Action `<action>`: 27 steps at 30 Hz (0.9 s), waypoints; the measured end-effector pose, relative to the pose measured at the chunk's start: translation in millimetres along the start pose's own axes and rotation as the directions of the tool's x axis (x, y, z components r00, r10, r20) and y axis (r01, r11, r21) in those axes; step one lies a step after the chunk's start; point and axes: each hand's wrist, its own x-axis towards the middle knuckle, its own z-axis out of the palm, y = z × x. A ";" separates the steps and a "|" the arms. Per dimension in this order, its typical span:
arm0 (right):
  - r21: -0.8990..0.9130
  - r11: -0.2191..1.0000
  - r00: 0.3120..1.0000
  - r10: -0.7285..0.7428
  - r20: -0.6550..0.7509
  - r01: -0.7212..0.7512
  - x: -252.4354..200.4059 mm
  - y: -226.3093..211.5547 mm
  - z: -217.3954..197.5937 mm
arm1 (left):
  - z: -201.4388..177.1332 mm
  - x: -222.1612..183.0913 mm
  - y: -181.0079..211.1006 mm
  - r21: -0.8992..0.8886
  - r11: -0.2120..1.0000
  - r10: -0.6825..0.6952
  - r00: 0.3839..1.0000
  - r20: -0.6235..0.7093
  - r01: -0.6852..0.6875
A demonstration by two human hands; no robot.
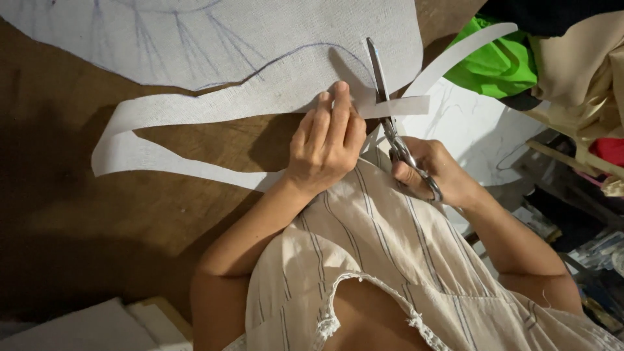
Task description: Cutting out a garment pattern from paper using a pair of scissors on a wooden table.
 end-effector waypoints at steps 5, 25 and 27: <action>-0.053 0.998 1.000 -0.023 -0.002 0.023 7.9 -9.6 -2.6 | -2.1 1.5 0.7 0.003 1.000 0.009 1.000 0.015 -0.009; -0.091 0.996 1.000 0.002 0.023 0.000 10.1 -19.0 -15.7 | 0.0 0.3 1.5 0.020 0.999 0.031 0.999 -0.016 -0.031; -0.081 0.997 0.999 -0.008 0.042 0.012 13.7 -28.5 -16.4 | 1.3 -1.8 2.2 0.010 0.999 0.031 0.999 -0.028 -0.031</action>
